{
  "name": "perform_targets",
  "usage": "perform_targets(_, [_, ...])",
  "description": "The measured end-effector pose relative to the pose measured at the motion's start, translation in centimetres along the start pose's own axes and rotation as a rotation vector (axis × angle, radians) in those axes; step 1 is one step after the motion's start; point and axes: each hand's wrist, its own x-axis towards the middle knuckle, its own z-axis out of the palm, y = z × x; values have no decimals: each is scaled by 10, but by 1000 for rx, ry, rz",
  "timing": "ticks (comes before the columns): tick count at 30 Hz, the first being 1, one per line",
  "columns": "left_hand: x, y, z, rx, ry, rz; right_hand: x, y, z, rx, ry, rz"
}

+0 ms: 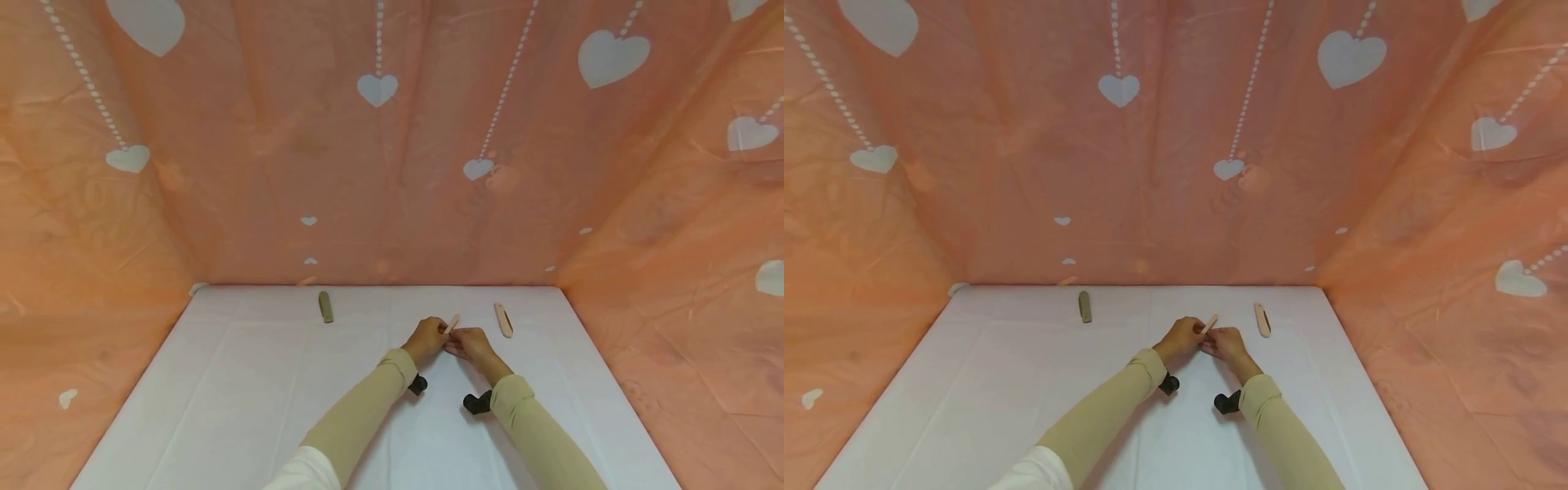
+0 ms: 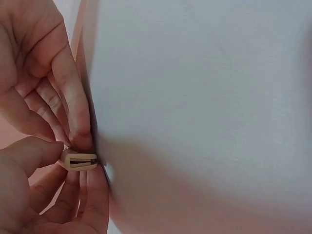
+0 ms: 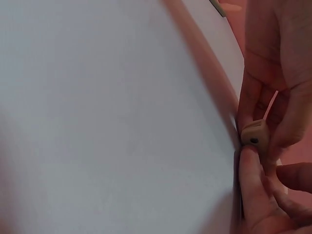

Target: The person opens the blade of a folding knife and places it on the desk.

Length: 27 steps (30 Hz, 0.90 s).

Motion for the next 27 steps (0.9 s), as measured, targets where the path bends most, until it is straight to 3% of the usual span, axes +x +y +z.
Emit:
perform_targets(9, [-7,-2,-10,-116,2,13,-6,-1,4,49,3,-36])
perform_targets(16, [-5,2,-28,-141,19,79,-13,-15,4,-16,47,-162])
perform_targets(23, [-10,14,-43,-180,-4,106,-15,-24,4,76,4,-167])
perform_targets(27, [-18,22,-51,-189,-12,113,-16,-27,5,138,-52,-216])
